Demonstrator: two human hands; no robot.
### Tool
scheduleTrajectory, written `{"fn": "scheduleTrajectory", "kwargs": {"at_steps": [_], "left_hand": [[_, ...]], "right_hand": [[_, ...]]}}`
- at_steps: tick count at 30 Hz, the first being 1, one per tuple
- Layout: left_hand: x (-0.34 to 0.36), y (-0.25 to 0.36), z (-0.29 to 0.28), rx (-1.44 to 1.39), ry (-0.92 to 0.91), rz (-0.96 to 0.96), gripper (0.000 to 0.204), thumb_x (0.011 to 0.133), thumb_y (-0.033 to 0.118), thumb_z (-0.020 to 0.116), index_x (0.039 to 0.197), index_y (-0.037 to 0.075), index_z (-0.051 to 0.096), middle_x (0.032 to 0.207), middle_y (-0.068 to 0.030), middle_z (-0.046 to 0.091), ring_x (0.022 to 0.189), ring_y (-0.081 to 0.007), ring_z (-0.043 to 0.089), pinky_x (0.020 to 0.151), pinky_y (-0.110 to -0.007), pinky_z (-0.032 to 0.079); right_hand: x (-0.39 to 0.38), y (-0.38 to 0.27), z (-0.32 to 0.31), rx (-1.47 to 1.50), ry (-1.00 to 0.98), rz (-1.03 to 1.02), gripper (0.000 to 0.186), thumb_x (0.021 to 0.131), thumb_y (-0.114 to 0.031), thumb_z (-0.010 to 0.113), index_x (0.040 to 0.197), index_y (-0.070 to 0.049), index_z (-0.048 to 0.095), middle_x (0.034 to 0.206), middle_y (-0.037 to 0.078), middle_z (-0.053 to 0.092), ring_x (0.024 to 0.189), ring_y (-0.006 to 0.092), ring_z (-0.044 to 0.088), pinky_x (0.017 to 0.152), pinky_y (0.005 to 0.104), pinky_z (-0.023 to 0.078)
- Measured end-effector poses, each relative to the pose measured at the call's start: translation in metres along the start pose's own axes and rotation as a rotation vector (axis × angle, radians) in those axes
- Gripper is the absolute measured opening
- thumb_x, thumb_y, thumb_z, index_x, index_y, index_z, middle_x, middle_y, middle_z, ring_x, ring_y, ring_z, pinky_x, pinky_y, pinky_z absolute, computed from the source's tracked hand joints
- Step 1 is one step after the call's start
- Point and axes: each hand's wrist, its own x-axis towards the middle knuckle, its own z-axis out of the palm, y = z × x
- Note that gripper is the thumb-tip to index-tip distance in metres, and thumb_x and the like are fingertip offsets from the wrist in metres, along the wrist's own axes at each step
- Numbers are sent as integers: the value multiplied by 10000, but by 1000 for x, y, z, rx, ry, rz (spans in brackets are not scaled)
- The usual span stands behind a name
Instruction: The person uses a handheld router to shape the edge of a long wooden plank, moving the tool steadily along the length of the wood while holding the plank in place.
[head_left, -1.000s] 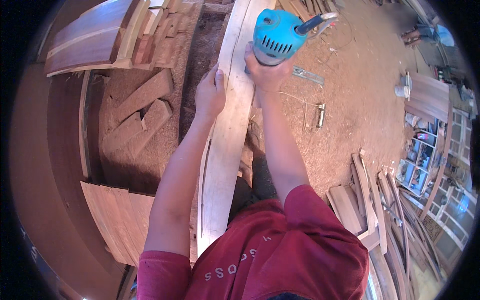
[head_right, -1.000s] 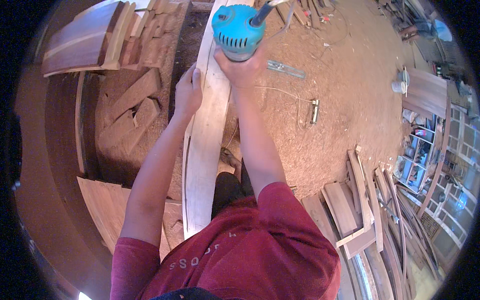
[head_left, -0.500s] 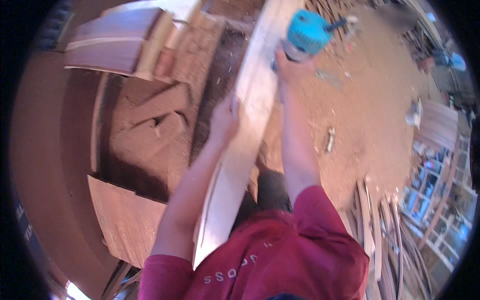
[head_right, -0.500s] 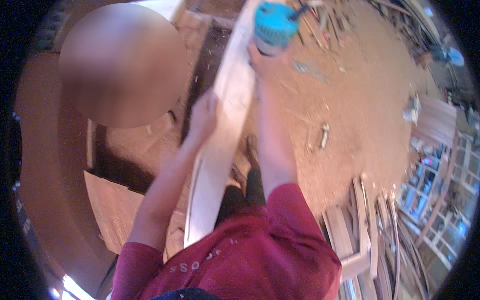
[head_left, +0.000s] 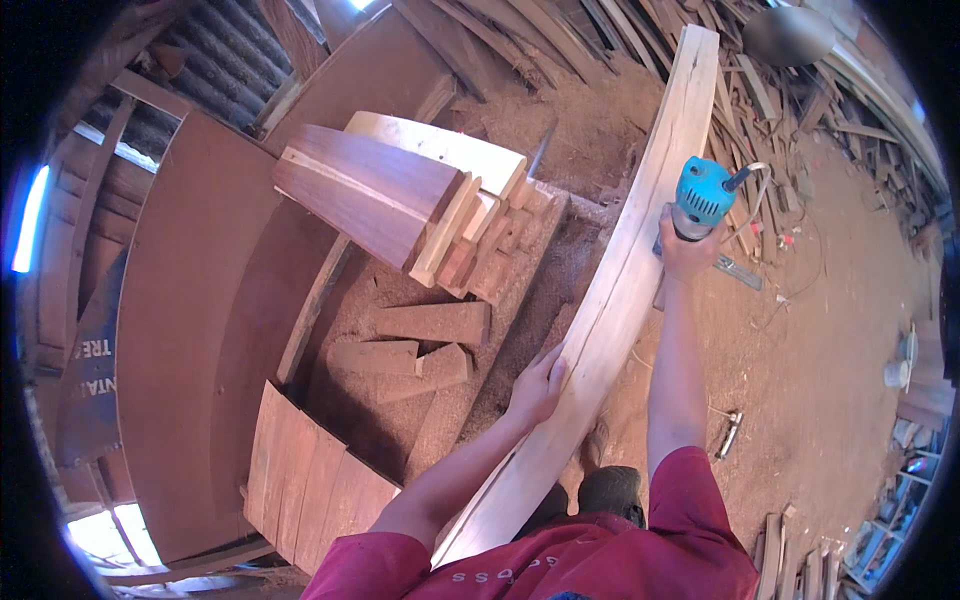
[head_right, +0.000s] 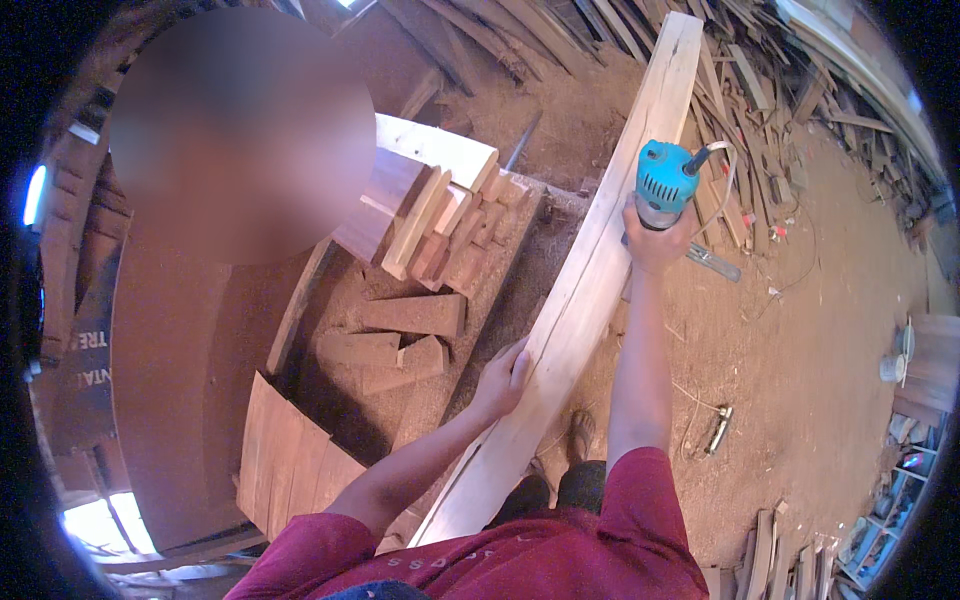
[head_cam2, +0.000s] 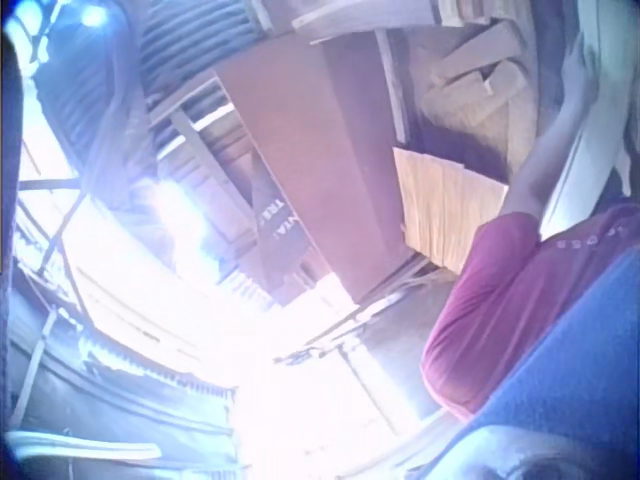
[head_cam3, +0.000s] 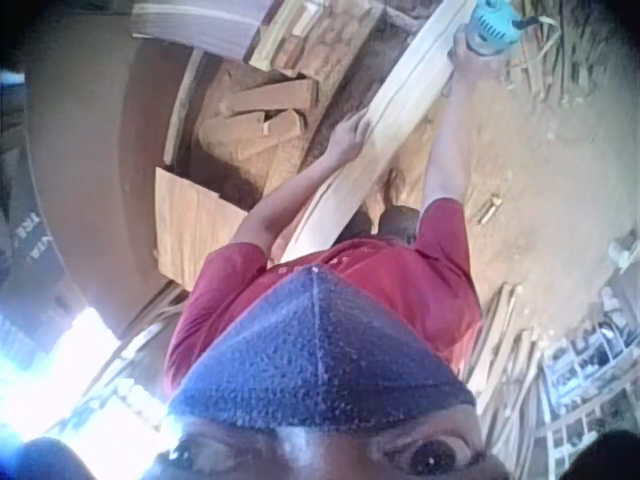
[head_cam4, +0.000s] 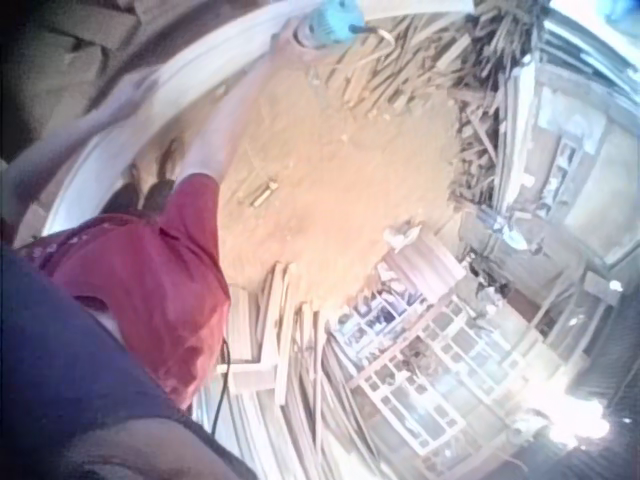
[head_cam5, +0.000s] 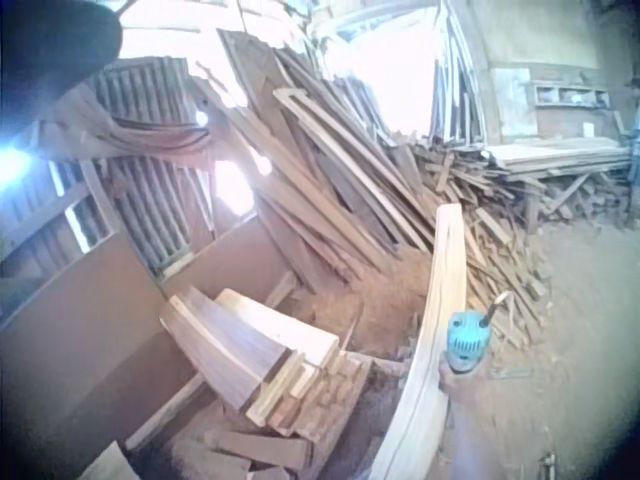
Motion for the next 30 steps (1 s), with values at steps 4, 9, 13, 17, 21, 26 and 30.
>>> {"fn": "scheduleTrajectory", "kwargs": {"at_steps": [4,9,13,17,21,26,30], "left_hand": [[2,4,2,19,-11,-17,453,1110,317,460,1485,91,575,1460,-244,595,1332,-423,587,1102,-456,481],[2,3,2,-22,4,5,446,1105,299,475,1480,81,580,1434,-257,607,1315,-419,602,1095,-454,486],[4,2,2,-28,-2,-24,436,1099,287,493,1460,67,598,1378,-270,635,1281,-422,624,1083,-447,493],[5,-5,5,-10,1,-31,429,1092,274,507,1442,49,613,1346,-287,650,1271,-431,628,1076,-444,497],[7,2,5,-42,15,42,441,1097,255,490,1425,-14,606,1368,-283,646,1307,-423,612,1099,-439,483],[10,-10,9,-37,16,123,437,1103,255,465,1412,-15,615,1359,-283,656,1296,-425,620,1110,-447,471],[6,-14,11,-53,44,121,434,1104,276,471,1391,-9,629,1327,-280,671,1258,-436,634,1067,-452,491]], "right_hand": [[27,14,16,-39,30,-29,844,661,-438,951,1282,33,627,1081,224,722,973,407,722,836,490,574],[52,23,39,-3,-18,56,828,664,-460,942,1274,5,632,1056,218,733,951,409,731,818,486,582],[73,37,60,-12,29,26,844,659,-498,930,1289,-24,631,1077,203,736,960,405,730,822,482,586],[93,57,83,-119,24,-63,891,646,-535,922,1327,-41,629,1144,206,733,1014,404,723,882,500,576],[127,52,93,-39,-144,167,970,653,-624,882,1347,-15,587,1182,243,718,1101,421,701,946,511,551],[92,17,41,-151,-192,197,946,658,-609,883,1331,-17,583,1199,235,723,1091,415,710,934,513,557],[-5,-45,-46,-48,-261,259,939,656,-584,894,1325,-12,567,1183,232,721,1082,421,710,934,502,559]]}}
